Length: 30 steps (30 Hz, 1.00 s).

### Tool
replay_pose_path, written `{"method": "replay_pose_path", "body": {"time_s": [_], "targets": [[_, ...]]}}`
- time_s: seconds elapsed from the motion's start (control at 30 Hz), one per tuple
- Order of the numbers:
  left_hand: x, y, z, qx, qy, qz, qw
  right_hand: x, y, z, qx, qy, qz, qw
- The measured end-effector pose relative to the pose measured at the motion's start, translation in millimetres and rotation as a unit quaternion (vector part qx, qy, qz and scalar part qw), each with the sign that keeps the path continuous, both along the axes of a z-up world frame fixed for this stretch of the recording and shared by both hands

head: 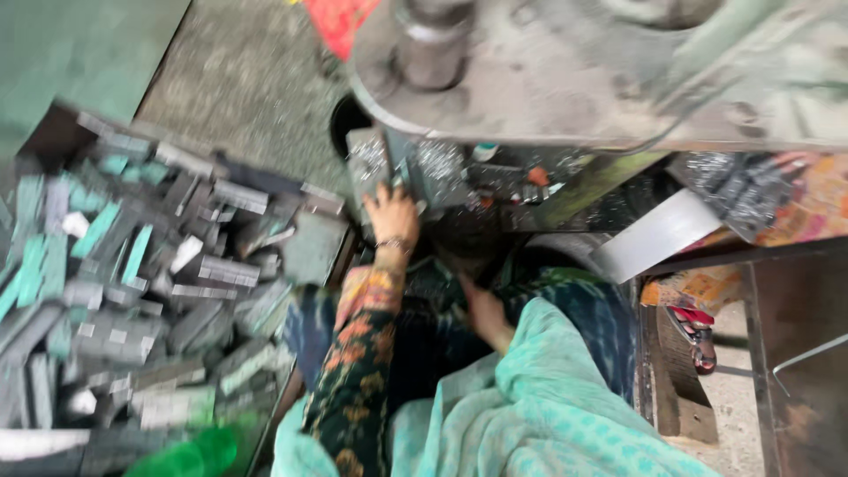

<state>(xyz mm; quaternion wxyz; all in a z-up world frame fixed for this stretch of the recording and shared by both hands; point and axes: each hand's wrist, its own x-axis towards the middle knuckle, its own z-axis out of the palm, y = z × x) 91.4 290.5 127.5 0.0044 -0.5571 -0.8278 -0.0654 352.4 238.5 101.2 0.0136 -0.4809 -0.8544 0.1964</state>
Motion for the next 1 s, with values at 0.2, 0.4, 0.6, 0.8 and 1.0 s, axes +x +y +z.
{"method": "replay_pose_path", "body": {"time_s": [0.2,0.4,0.6,0.8,1.0], "targets": [[-4.3,-11.9,-12.0,0.024,0.012,-0.011,1.000,11.9,-5.5,-25.8,-0.002,0.052,-0.017,0.999],[-8.4,-2.6,-6.9,0.072,-0.014,-0.011,0.997,7.5,-1.6,-5.3,-0.020,0.026,0.034,0.999],[-18.4,11.6,-5.3,0.079,-0.018,0.006,0.997,-0.3,-6.0,-6.8,-0.014,0.020,0.008,1.000],[-11.3,1.3,-4.3,0.092,-0.008,0.007,0.996,4.7,-16.2,-9.0,-0.011,0.058,0.020,0.998],[-5.9,2.3,1.2,0.085,-0.027,0.018,0.996,-9.3,6.3,35.3,-0.062,-0.071,0.018,0.995]]}}
